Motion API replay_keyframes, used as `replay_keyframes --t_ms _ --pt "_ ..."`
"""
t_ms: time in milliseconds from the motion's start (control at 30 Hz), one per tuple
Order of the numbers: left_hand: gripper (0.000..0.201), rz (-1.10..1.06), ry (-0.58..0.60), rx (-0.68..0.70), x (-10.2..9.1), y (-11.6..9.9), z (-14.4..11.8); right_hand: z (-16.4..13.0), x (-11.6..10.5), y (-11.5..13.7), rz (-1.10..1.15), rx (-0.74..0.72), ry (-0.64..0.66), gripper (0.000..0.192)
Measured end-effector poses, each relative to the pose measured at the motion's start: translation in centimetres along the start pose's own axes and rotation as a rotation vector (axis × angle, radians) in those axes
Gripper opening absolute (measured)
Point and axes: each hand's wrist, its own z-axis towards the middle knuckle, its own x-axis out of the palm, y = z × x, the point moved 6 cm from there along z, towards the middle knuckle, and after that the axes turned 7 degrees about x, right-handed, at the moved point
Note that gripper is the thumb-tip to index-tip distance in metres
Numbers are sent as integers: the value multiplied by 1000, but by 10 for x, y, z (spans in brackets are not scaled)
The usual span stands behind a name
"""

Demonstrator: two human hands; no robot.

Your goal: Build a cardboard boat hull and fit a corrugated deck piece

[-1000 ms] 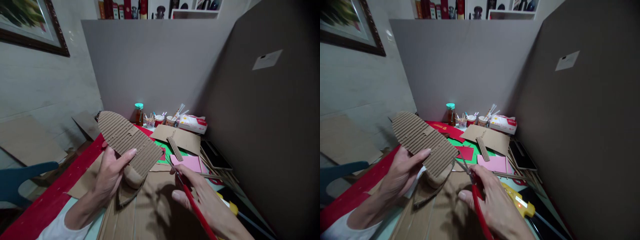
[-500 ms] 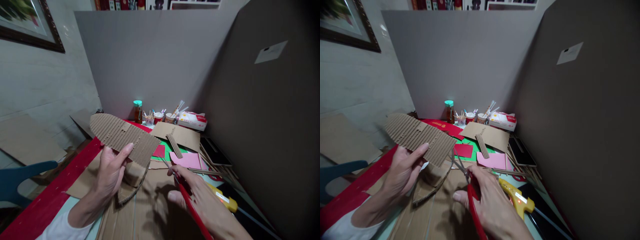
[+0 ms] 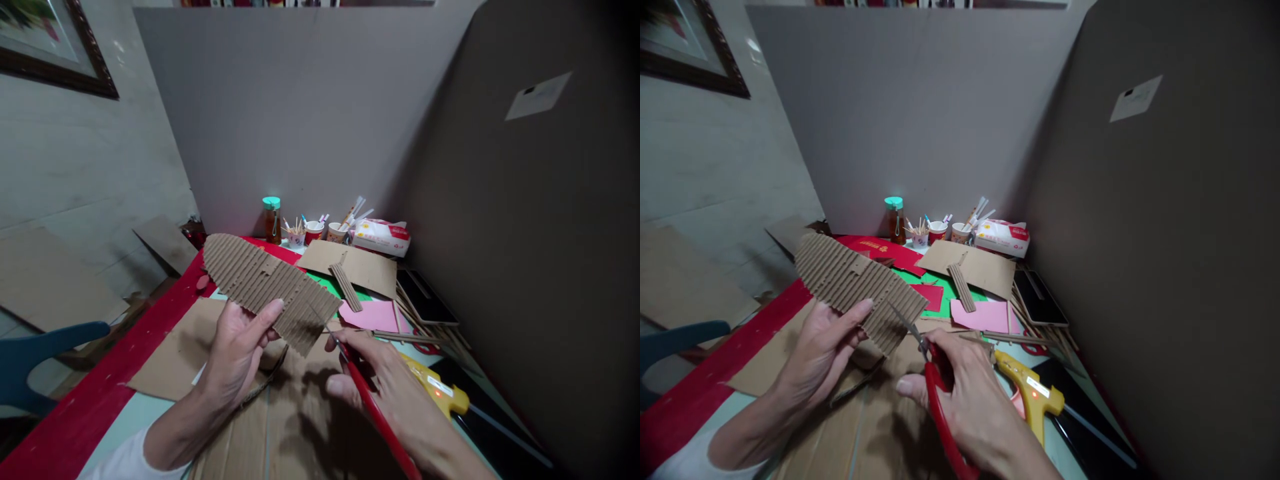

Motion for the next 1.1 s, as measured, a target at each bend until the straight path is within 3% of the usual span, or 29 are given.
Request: replay_keyframes --t_ms 300,567,1100 --pt "46 -57 -17 -55 2 5 2 1 4 -1 -18 46 20 45" --pt "49 -61 33 -43 3 6 1 2 5 -3 54 53 9 42" --pt "38 -73 30 -56 5 4 2 4 1 -6 -40 48 -52 35"
